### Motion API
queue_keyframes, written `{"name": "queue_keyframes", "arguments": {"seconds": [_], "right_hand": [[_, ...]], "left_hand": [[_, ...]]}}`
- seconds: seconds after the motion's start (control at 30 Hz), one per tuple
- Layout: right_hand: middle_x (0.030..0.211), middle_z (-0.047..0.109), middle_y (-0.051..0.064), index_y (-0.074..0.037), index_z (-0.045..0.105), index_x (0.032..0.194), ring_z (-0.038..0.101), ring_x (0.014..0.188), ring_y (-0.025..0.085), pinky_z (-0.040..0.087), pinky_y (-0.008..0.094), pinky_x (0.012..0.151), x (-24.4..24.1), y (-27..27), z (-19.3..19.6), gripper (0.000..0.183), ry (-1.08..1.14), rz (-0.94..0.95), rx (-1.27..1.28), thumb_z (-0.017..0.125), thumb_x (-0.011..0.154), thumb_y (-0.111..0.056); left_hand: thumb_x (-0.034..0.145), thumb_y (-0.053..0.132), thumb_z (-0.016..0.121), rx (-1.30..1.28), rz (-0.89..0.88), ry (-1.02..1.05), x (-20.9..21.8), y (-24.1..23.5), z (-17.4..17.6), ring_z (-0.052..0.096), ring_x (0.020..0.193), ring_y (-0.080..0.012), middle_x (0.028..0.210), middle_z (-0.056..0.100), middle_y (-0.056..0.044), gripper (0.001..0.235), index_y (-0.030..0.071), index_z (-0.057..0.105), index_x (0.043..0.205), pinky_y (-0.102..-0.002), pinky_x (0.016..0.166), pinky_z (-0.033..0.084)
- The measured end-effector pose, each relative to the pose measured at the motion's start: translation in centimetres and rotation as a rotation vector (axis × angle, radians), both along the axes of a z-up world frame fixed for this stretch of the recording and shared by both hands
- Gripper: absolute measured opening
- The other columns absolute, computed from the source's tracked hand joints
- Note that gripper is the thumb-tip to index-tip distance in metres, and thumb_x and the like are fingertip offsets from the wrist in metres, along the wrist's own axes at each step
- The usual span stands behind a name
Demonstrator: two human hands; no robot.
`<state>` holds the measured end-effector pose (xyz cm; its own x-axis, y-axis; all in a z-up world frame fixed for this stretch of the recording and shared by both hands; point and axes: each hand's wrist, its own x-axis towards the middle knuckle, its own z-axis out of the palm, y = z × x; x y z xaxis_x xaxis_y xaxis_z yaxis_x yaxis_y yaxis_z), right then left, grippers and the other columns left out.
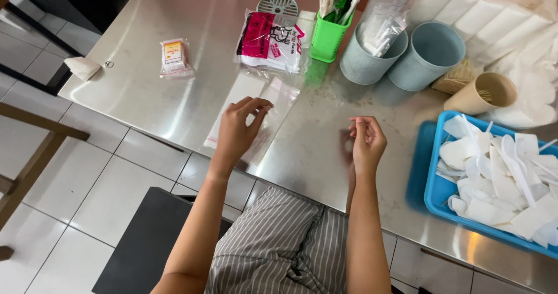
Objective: The person places a folded paper napkin, a plastic spoon, and a toothpick into a transparent plastic sleeve by hand.
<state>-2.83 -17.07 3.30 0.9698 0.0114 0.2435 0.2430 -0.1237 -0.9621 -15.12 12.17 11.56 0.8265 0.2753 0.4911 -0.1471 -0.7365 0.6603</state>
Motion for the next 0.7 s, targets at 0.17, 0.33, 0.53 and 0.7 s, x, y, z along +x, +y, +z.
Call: {"name": "queue_keyframes", "arguments": {"seconds": [0.17, 0.33, 0.53, 0.7], "right_hand": [[0.127, 0.078, 0.013, -0.009, 0.07, 0.135, 0.071, 0.11, 0.019, 0.056, 0.034, 0.102, -0.3, -0.1, 1.9, 0.025, 0.041, 0.096, 0.123, 0.056, 0.121, -0.023], [0.132, 0.078, 0.021, -0.004, 0.066, 0.142, 0.079, 0.122, 0.029, 0.061, 0.041, 0.111, 1.0, -1.4, 0.5, 0.041, 0.169, 0.149, 0.374, 0.051, 0.121, -0.035], [0.119, 0.082, 0.01, -0.011, 0.076, 0.133, 0.081, 0.102, 0.021, 0.066, 0.035, 0.093, 2.6, -3.0, -2.6, 0.063, 0.315, 0.13, 0.556, 0.045, 0.118, -0.064], [0.094, 0.078, 0.009, -0.007, 0.079, 0.117, 0.07, 0.073, 0.012, 0.054, 0.021, 0.067, 3.4, -4.3, -3.8, 0.02, 0.36, 0.091, 0.592, 0.07, 0.114, -0.024]], "left_hand": [[0.105, 0.011, 0.08, -0.234, -0.388, 0.022, 3.0, -4.8, 2.3, 0.082, 0.081, -0.0305, 0.088, 0.084, -0.011, 0.01, 0.011, 0.086, 0.113, -0.044, 0.086, 0.063], [0.107, 0.008, 0.077, -0.44, -0.69, 0.045, 6.9, -8.4, 1.9, 0.079, 0.073, -0.0228, 0.086, 0.084, -0.01, 0.011, 0.012, 0.086, 0.112, -0.04, 0.081, 0.063], [0.111, 0.01, 0.075, -0.751, -0.834, 0.14, 11.7, -10.8, -3.5, 0.064, 0.061, -0.008, 0.083, 0.082, -0.008, 0.012, 0.012, 0.085, 0.116, -0.025, 0.064, 0.059], [0.109, 0.013, 0.077, -0.807, -0.74, 0.309, 12.8, -10.4, -8.3, 0.067, 0.047, -0.0135, 0.077, 0.078, -0.009, 0.011, 0.01, 0.084, 0.117, -0.026, 0.045, 0.055]]}}
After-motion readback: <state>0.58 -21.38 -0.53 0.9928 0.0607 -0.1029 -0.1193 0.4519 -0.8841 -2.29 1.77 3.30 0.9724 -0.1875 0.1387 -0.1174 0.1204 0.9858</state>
